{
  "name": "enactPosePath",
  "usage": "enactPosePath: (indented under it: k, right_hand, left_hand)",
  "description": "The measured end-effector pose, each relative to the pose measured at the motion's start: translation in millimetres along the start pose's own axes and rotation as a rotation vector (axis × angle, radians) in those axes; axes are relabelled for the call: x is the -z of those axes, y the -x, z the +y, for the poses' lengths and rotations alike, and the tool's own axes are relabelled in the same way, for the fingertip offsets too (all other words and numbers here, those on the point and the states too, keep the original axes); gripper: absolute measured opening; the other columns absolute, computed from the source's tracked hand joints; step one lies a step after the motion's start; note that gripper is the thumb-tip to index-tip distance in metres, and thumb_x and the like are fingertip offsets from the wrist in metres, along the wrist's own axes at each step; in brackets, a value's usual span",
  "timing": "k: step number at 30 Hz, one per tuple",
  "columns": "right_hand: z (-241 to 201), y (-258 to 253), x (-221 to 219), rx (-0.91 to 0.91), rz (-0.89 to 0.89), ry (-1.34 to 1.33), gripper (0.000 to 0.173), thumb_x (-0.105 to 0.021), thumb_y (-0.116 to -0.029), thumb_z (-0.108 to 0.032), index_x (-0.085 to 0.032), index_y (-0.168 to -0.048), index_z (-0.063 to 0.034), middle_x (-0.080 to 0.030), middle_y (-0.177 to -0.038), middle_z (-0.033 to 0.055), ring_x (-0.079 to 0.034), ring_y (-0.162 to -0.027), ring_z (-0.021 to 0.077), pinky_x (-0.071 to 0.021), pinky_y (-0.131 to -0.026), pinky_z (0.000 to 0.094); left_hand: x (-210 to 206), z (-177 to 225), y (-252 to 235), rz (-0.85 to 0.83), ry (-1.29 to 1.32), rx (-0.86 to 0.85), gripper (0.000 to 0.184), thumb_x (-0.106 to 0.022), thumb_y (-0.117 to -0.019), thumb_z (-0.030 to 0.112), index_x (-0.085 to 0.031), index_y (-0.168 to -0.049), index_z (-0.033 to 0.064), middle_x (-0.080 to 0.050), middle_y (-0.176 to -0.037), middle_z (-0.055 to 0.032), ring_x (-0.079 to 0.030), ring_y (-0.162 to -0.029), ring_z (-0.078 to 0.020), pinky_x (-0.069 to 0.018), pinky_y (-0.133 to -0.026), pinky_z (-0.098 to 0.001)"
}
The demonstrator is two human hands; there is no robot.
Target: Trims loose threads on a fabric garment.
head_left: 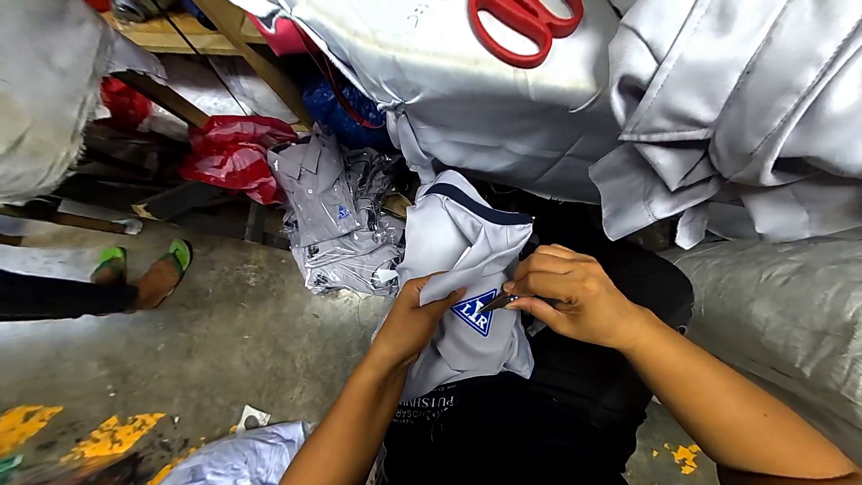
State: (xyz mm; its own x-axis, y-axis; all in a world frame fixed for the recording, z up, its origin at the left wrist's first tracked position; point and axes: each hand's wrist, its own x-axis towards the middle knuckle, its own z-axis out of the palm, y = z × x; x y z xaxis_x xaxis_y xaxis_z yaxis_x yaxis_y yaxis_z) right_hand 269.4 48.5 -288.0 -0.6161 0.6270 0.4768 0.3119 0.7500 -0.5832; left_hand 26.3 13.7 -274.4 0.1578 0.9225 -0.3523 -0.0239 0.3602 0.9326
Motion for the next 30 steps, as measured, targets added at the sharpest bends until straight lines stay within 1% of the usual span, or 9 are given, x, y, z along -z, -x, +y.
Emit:
enactPosePath:
  k: [4, 6, 9, 11, 13, 18, 27, 30]
  right_hand:
    - [-2.4, 1.2, 1.4, 0.004, -0.024, -0.005, 0.017, -0.068, -0.0956, -0.017, -0.078, -0.09, -0.0052, -0.071, -0.088, 0.0047, -0.062, -0.088, 0.0145, -0.0481, -0.08, 0.0281]
    - [-4.8, 2.0, 5.6, -0.02, -0.043, -0.019, 0.017, -0.069, -0.0956, -0.019, -0.078, -0.092, -0.0054, -0.071, -0.091, 0.0045, -0.064, -0.091, 0.0138, -0.0496, -0.083, 0.0277]
    - [-7.9, 1.9, 12.0, -0.092, -0.009, -0.047, 0.015, -0.072, -0.0922, -0.019, -0.077, -0.091, -0.0043, -0.071, -0.093, 0.0037, -0.065, -0.095, 0.0111, -0.0528, -0.086, 0.024]
    - [-8.5, 1.5, 12.2, -0.118, 0.007, -0.049, 0.015, -0.073, -0.0911, -0.019, -0.077, -0.091, -0.0041, -0.071, -0.093, 0.0035, -0.065, -0.095, 0.0103, -0.0535, -0.086, 0.0228]
    - [-9.0, 0.8, 10.6, -0.127, 0.001, -0.035, 0.015, -0.073, -0.0911, -0.02, -0.077, -0.091, -0.0048, -0.071, -0.093, 0.003, -0.065, -0.094, 0.0103, -0.0532, -0.085, 0.0236]
    - [-8.4, -0.4, 8.5, -0.114, -0.015, 0.001, 0.015, -0.072, -0.0918, -0.019, -0.077, -0.09, -0.0058, -0.071, -0.09, 0.0026, -0.065, -0.091, 0.0114, -0.0528, -0.083, 0.0253]
    - [-3.8, 0.8, 8.3, -0.066, -0.021, -0.006, 0.015, -0.071, -0.0928, -0.019, -0.078, -0.09, -0.0055, -0.071, -0.091, 0.0035, -0.065, -0.092, 0.0127, -0.0515, -0.083, 0.027]
    - [-2.5, 0.4, 7.2, -0.053, -0.02, 0.007, 0.015, -0.071, -0.0934, -0.018, -0.078, -0.088, -0.0054, -0.071, -0.09, 0.0041, -0.064, -0.09, 0.0132, -0.0507, -0.082, 0.0271]
  left_hand:
    - [0.0, 0.5, -0.3, 0.007, 0.003, 0.003, 0.02, -0.056, -0.0967, -0.006, -0.07, -0.094, 0.0085, -0.071, -0.083, 0.0085, -0.067, -0.08, 0.0023, -0.0571, -0.079, -0.0197]
    - [1.1, 0.5, -0.3, 0.011, 0.016, 0.002, 0.02, -0.056, -0.097, -0.006, -0.07, -0.094, 0.0087, -0.072, -0.083, 0.0078, -0.067, -0.08, 0.0015, -0.0575, -0.079, -0.0207]
    - [2.4, 0.0, -0.7, 0.007, 0.014, -0.004, 0.019, -0.057, -0.097, -0.004, -0.071, -0.095, 0.0088, -0.072, -0.084, 0.0072, -0.068, -0.081, 0.0005, -0.0578, -0.079, -0.0214]
    - [1.9, 0.2, -0.8, 0.004, 0.012, -0.004, 0.019, -0.057, -0.0971, -0.004, -0.071, -0.095, 0.0087, -0.072, -0.084, 0.0068, -0.068, -0.08, 0.0004, -0.0578, -0.078, -0.0214]
    - [0.6, 0.8, -0.9, 0.006, 0.009, -0.005, 0.019, -0.057, -0.0968, -0.005, -0.071, -0.094, 0.0085, -0.072, -0.083, 0.0066, -0.068, -0.08, 0.0003, -0.0578, -0.078, -0.0214]
    - [-0.7, 1.6, -0.5, 0.013, 0.003, 0.001, 0.019, -0.058, -0.0965, -0.005, -0.07, -0.093, 0.0085, -0.072, -0.083, 0.0071, -0.068, -0.079, 0.001, -0.0576, -0.078, -0.0208]
    - [-0.7, 0.7, -1.0, -0.001, 0.01, 0.015, 0.018, -0.057, -0.0984, -0.003, -0.071, -0.096, 0.008, -0.072, -0.084, 0.0058, -0.068, -0.08, -0.0006, -0.0581, -0.078, -0.0221]
    - [-1.0, 1.4, -1.2, 0.006, 0.006, 0.029, 0.017, -0.058, -0.098, -0.003, -0.071, -0.096, 0.0076, -0.072, -0.084, 0.0055, -0.068, -0.08, -0.0007, -0.058, -0.078, -0.0223]
